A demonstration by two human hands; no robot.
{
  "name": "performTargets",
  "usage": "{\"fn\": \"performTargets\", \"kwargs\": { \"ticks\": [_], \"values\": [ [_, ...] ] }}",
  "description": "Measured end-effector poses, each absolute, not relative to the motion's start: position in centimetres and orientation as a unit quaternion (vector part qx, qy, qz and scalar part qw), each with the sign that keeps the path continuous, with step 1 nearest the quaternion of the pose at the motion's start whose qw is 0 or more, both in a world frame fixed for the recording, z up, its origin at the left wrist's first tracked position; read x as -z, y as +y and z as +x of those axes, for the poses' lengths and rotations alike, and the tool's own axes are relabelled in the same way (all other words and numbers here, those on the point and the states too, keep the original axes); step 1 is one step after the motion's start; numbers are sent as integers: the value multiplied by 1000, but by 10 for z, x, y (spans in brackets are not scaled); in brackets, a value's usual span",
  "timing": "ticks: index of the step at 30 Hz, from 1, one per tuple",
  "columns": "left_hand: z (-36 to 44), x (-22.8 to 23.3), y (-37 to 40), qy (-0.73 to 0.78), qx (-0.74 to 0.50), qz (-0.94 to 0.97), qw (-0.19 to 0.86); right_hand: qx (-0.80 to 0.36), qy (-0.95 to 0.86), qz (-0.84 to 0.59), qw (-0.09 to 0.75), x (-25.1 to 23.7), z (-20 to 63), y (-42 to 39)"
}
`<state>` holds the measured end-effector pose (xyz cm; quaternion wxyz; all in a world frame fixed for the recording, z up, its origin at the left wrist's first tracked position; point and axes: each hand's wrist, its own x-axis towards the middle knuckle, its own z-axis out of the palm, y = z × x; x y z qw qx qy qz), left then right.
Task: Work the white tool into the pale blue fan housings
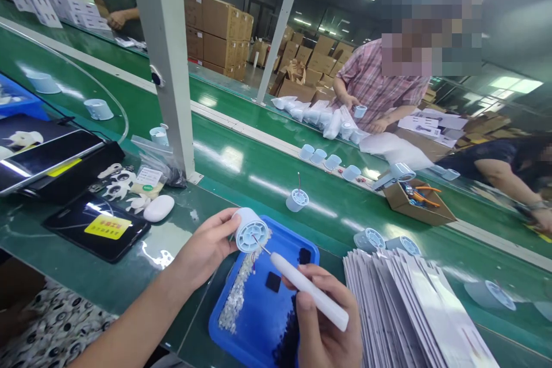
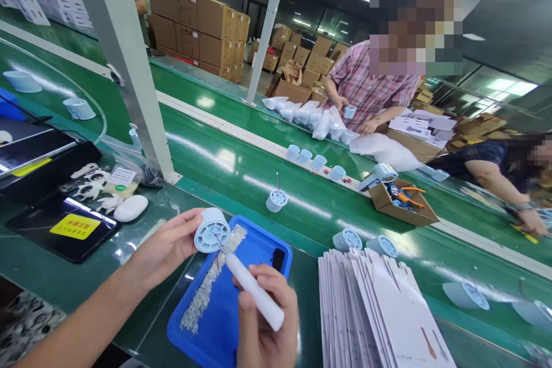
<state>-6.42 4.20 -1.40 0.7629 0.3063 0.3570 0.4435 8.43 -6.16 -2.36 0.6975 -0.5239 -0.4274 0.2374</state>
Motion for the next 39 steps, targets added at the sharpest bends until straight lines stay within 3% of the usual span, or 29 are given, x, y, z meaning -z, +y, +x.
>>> {"fn": "performTargets", "kwargs": {
  "ticks": [7,26,28,34,39],
  "values": [
    [-51,2,29,369,-463,332,734,-264,-417,-507,707,11,76,-58],
    [-34,-14,28,393,-438,336,736,-201,-382,-461,776,23,113,-61],
    [-38,-11,30,406,-441,350,719,-199,-387,-492,754,36,127,-56],
    [-53,-3,41,436,-482,359,670,-216,-460,-631,586,81,158,-28],
    [-60,-1,45,448,-480,352,667,-198,-487,-652,546,93,159,-17]
  ]
}}
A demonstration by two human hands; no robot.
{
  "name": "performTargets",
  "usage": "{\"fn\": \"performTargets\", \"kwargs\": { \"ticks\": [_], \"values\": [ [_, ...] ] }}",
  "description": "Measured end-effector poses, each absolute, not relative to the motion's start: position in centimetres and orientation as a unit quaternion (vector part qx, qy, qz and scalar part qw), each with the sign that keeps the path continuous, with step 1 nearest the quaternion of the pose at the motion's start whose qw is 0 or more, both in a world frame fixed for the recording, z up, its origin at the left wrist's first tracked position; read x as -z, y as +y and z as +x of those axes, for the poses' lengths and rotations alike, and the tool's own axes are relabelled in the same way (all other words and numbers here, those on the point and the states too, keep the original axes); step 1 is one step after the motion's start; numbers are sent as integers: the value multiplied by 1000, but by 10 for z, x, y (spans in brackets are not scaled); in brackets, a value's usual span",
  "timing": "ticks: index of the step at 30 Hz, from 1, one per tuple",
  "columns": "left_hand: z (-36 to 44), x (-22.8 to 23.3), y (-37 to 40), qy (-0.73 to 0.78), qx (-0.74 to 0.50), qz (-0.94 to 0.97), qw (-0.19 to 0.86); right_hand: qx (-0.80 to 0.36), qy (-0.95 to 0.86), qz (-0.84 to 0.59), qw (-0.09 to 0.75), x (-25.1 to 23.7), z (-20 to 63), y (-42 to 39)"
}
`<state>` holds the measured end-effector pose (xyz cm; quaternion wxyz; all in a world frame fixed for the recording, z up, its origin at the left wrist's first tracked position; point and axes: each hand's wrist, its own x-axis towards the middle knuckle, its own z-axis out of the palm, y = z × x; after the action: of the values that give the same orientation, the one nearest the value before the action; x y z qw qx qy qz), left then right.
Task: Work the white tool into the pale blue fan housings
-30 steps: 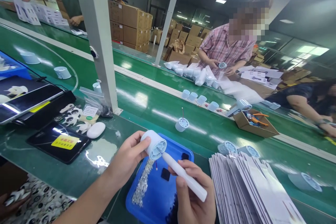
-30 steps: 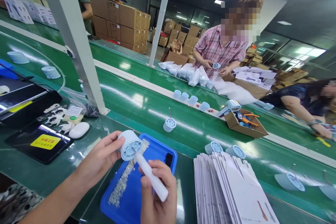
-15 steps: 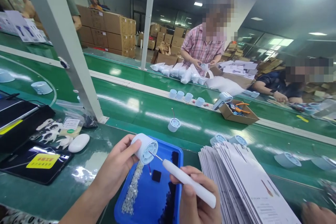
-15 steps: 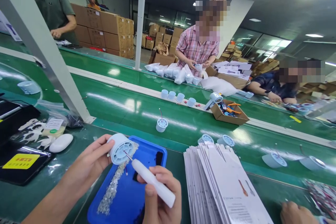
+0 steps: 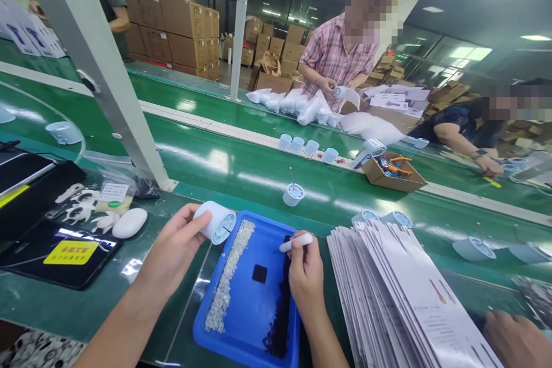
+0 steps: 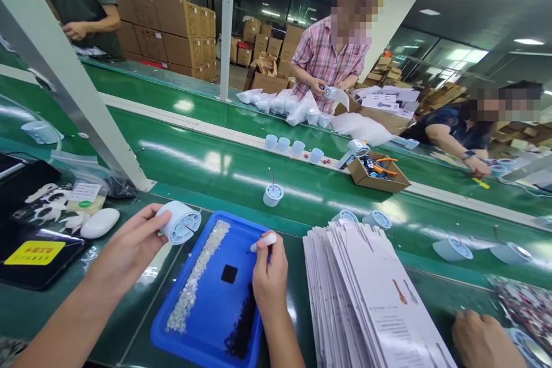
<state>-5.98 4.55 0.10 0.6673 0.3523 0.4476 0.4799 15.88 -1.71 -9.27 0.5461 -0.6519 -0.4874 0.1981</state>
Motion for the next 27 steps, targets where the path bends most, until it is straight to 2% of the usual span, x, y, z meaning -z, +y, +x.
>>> {"fn": "performTargets", "kwargs": {
  "ticks": [6,12,19,21,25,27],
  "values": [
    [-65,7,48,446,-482,348,669,-163,-514,-663,519,91,155,-19],
    [-66,9,52,447,-481,336,675,-137,-612,-635,451,80,153,-21],
    [-62,12,53,437,-480,328,686,-169,-640,-588,464,66,134,-35],
    [-60,12,52,429,-480,321,695,-166,-606,-587,510,60,126,-40],
    [-53,8,46,411,-456,327,718,-182,-485,-535,668,41,110,-48],
    [-50,4,42,405,-445,336,725,-220,-451,-519,692,30,103,-50]
  ]
}}
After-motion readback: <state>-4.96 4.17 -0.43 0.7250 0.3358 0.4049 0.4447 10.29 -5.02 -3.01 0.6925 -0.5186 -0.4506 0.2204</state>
